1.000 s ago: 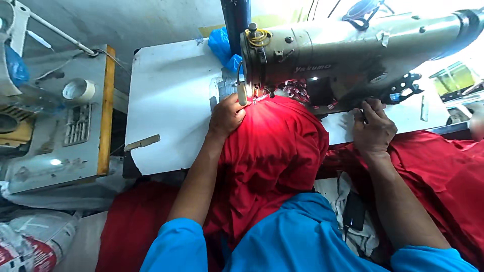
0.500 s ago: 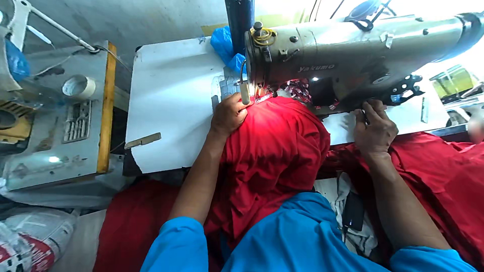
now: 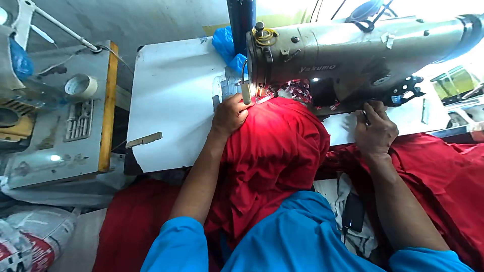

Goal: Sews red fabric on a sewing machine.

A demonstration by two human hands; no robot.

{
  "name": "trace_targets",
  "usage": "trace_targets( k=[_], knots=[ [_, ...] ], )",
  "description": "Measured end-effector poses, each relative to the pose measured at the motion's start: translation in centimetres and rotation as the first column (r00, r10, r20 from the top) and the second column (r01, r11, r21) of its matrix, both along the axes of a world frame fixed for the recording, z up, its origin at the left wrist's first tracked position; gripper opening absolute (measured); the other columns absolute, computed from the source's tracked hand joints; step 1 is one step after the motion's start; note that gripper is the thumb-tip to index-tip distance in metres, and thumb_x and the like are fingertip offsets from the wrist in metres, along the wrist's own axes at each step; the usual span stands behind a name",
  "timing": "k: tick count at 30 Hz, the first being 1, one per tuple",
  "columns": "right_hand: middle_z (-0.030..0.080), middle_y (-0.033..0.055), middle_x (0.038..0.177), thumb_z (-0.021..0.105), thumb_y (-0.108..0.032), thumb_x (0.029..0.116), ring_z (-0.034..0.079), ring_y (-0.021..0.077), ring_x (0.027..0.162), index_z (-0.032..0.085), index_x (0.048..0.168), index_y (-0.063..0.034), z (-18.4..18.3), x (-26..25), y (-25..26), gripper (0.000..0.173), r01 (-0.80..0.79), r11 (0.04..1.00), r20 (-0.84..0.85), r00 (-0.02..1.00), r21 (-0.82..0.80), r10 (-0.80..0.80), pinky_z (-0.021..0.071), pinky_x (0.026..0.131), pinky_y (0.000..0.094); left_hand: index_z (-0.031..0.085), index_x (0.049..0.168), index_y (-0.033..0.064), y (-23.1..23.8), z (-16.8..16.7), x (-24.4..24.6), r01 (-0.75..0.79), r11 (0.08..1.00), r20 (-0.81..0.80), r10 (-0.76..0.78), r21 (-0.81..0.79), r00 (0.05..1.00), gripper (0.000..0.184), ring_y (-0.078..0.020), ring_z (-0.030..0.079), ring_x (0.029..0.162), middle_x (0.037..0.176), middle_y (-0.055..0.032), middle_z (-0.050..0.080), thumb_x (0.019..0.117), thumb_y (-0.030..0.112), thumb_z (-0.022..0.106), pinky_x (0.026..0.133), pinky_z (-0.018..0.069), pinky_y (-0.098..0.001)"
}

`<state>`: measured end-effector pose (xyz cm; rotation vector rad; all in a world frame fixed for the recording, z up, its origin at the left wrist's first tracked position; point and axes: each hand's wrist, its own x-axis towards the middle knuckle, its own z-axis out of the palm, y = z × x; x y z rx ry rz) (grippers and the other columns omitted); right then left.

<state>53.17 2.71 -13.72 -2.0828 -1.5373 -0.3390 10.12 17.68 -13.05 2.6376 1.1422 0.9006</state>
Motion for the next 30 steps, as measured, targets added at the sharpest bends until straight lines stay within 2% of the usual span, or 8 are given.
trace_targets(
  k=[7,10,24,30],
  knots=[
    [0.063,0.0108,0.143,0.052,-0.035,0.1074,0.071,0.036,0.105,0.067,0.137,-0.0141,0.0,0.06,0.03,0.04,-0.015,1.0,0.006,1.0,0.004,0.015,0.0553,0.08,0.0599,0.08,0.112,0.0203,0.08,-0.1,-0.01,-0.001,1.0,0.0,0.001,-0.005,1.0,0.03,-0.0181,0.067,0.116,0.125,-0.0022,0.071,0.0963,0.013,0.055,0.098,0.0551,-0.0382],
    [0.061,0.0127,0.145,0.051,-0.036,0.1077,0.069,0.0381,0.109,0.066,0.14,-0.0136,0.34,-0.11,-0.18,0.042,-0.013,1.0,-0.016,1.0,-0.025,0.012,0.0541,0.083,0.0629,0.079,0.113,0.0199,-0.08,0.1,-0.01,0.007,1.0,0.001,-0.007,-0.017,1.0,0.031,-0.0201,0.066,0.118,0.126,-0.0035,0.071,0.0957,0.013,0.054,0.1,0.0546,-0.0409],
    [0.062,0.0121,0.144,0.052,-0.037,0.1075,0.07,0.0365,0.108,0.066,0.139,-0.0142,-0.02,0.11,-0.04,0.042,-0.005,1.0,0.011,1.0,0.001,0.005,0.0546,0.082,0.0611,0.08,0.111,0.0179,-0.02,0.1,0.01,0.027,1.0,0.016,-0.027,-0.004,1.0,0.03,-0.0207,0.067,0.116,0.125,-0.0045,0.071,0.0957,0.012,0.055,0.099,0.0545,-0.04],
    [0.061,0.0124,0.145,0.052,-0.037,0.1071,0.07,0.0371,0.109,0.067,0.138,-0.0136,0.24,-0.16,-0.06,0.042,0.003,1.0,-0.004,1.0,-0.016,-0.003,0.0544,0.084,0.0616,0.08,0.112,0.0205,-0.09,0.02,-0.06,0.007,1.0,0.002,-0.007,-0.017,1.0,0.03,-0.0181,0.066,0.117,0.126,-0.0016,0.071,0.0963,0.013,0.054,0.099,0.0546,-0.0388]
  ],
)
